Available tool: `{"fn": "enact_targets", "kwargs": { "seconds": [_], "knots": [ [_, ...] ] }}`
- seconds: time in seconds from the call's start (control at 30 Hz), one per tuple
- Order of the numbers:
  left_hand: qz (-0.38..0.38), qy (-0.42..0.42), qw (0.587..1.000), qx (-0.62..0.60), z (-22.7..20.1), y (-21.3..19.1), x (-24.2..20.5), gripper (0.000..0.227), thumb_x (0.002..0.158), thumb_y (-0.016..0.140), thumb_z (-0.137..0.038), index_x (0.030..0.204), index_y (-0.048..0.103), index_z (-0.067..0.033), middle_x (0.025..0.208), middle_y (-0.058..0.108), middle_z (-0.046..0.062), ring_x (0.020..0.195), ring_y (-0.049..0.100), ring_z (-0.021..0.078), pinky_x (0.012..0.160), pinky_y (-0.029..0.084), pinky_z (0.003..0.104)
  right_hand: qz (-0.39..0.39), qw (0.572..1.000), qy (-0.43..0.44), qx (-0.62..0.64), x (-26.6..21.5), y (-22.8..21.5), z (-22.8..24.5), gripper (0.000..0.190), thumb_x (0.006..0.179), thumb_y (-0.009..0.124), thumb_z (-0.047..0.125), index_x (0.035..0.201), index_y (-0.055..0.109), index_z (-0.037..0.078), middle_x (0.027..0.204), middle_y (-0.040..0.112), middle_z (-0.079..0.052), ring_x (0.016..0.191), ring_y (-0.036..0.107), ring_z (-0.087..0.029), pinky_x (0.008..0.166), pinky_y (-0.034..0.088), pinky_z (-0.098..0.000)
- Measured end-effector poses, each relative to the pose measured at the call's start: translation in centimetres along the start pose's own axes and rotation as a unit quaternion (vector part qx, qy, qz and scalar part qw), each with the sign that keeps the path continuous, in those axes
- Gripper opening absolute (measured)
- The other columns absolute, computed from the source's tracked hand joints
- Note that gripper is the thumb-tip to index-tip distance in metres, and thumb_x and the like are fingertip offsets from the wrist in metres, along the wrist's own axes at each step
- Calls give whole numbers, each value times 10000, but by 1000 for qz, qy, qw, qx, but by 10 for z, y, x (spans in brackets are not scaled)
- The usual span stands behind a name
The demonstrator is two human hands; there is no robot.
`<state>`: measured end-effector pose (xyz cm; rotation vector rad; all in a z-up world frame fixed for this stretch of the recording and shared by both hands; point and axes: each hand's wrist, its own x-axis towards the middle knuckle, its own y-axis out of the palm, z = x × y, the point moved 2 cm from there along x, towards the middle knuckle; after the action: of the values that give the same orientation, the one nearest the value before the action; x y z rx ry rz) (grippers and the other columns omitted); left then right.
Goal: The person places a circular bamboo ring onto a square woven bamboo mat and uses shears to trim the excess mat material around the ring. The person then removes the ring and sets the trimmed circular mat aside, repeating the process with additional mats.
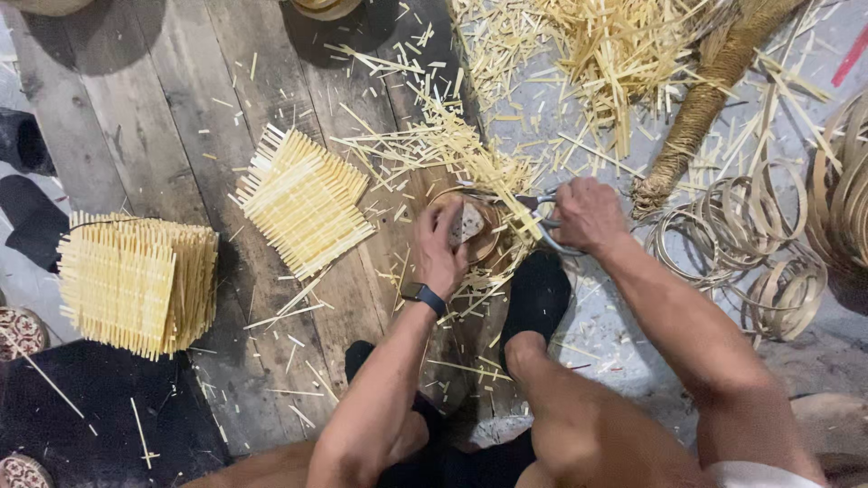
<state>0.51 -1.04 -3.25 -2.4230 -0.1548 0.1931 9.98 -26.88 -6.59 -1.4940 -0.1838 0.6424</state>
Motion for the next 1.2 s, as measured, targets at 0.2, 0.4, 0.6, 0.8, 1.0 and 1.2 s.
{"fn": "enact_targets", "kwargs": {
  "seconds": [0.2,0.4,0.6,0.8,1.0,1.2],
  "knots": [
    [-43,-27,999,6,-30,1,-1,764,715,905,-139,1410,595,-203,1324,476,207,1216,495,410,1053,429,524,6,1000,-4,14,-8,-7,-9,427,834,675,411,998,656,17,949,646,-179,920,654,-323,809,542,-454],
    [64,55,995,49,-21,-7,5,767,729,841,-76,1436,613,-266,1420,507,177,1293,511,404,1119,461,485,-19,999,-29,8,6,-9,-3,443,684,715,387,936,671,26,881,656,-158,821,675,-311,711,566,-442],
    [134,90,986,36,-15,-24,20,793,648,888,-110,1392,628,-200,1430,461,207,1247,509,444,1059,444,507,115,978,148,94,1,-1,-41,472,874,726,485,985,720,27,922,669,-189,841,682,-320,816,568,-469],
    [25,-164,986,24,45,-17,46,480,1001,757,-288,1402,636,-53,1165,710,160,1041,695,263,899,559,382,40,944,317,87,-12,13,-40,846,716,883,546,1174,612,-112,1205,555,-295,1143,541,-418,977,448,-494],
    [114,-307,934,-146,76,14,63,350,910,727,-271,1215,741,-98,1062,779,100,901,733,176,785,582,309,78,872,285,390,-8,3,15,633,792,821,341,1303,621,25,1247,637,-176,1103,639,-280,950,549,-399],
    [79,-249,948,-181,49,18,60,268,902,773,-225,1142,796,-109,1028,792,48,886,730,114,804,553,245,50,822,152,547,22,32,53,286,846,843,274,974,804,21,830,779,-84,736,678,-117,692,541,-285]
  ]
}}
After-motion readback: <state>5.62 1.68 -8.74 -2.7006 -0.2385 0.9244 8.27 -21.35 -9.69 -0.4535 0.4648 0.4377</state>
